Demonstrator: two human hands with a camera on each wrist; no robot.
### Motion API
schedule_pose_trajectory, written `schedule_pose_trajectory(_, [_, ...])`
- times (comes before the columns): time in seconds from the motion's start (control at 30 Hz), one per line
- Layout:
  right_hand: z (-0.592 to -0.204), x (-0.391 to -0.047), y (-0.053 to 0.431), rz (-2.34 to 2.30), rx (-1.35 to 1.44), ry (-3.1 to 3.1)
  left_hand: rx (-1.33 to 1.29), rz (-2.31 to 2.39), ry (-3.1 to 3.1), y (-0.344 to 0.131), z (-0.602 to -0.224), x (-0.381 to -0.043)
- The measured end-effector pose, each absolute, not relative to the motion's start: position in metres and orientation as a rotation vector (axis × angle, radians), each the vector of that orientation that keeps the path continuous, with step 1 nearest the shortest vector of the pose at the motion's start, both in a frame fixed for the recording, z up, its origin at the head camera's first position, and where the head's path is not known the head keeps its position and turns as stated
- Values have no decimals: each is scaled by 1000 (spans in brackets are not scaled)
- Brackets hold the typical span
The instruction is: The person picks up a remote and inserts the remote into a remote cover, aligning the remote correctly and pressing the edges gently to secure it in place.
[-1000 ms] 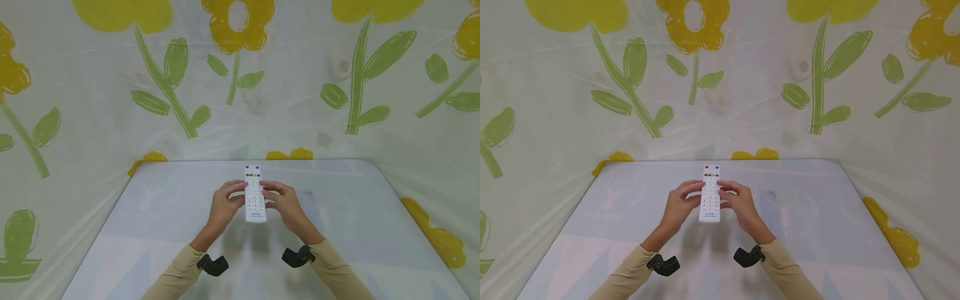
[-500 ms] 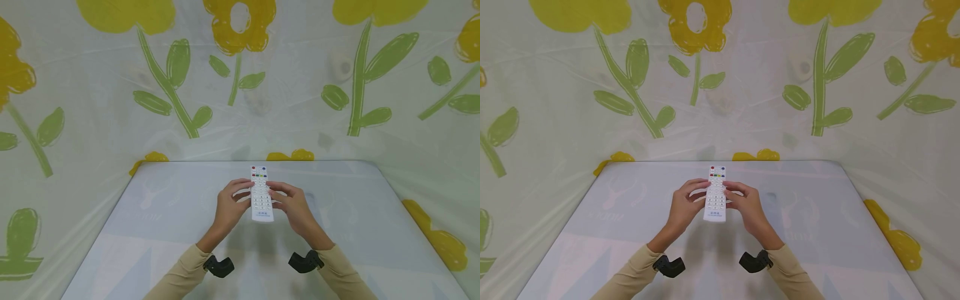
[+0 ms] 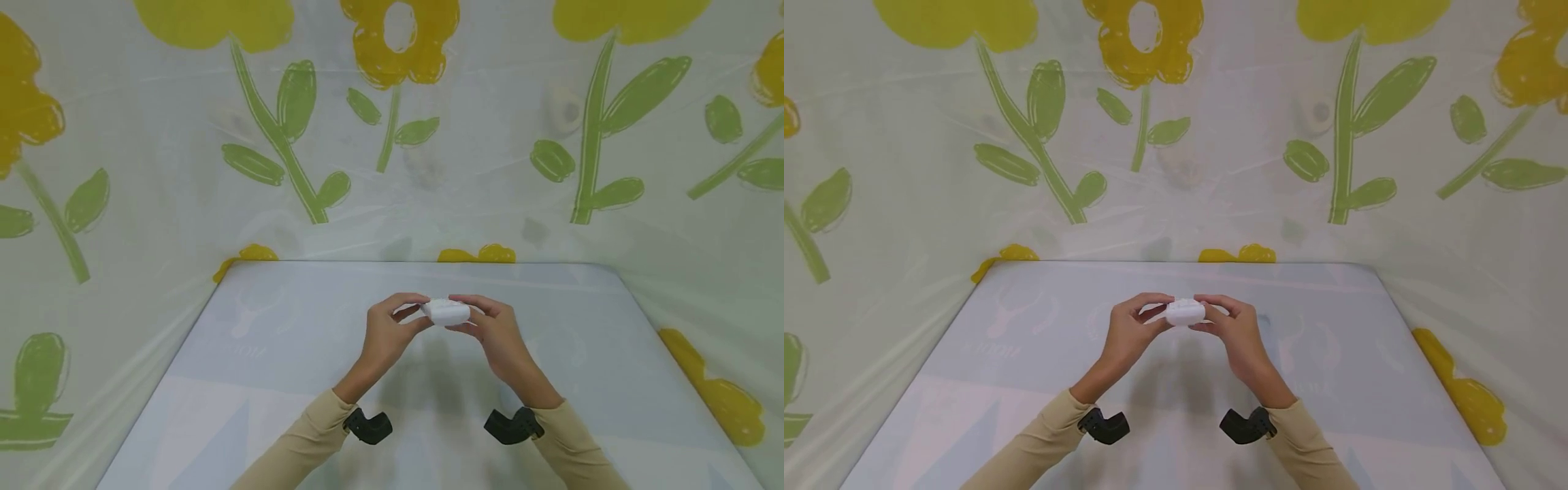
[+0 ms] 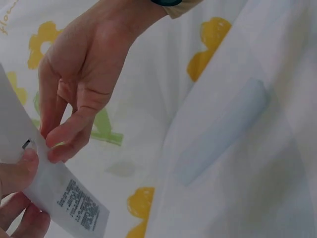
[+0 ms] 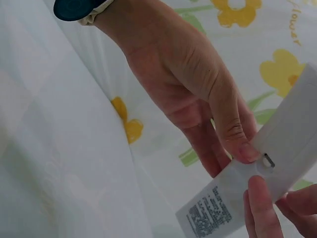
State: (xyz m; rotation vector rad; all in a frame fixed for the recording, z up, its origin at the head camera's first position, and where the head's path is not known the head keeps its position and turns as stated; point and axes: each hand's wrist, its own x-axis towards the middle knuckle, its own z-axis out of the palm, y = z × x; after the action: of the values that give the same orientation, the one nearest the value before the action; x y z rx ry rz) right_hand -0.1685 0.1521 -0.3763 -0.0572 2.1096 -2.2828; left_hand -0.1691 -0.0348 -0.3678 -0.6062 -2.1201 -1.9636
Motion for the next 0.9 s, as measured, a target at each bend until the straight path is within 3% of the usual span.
schedule_pose_trajectory(0.9, [-370,-177,177,-2016,-153,2469,-511,-2022,-2164,-19,-361,-178])
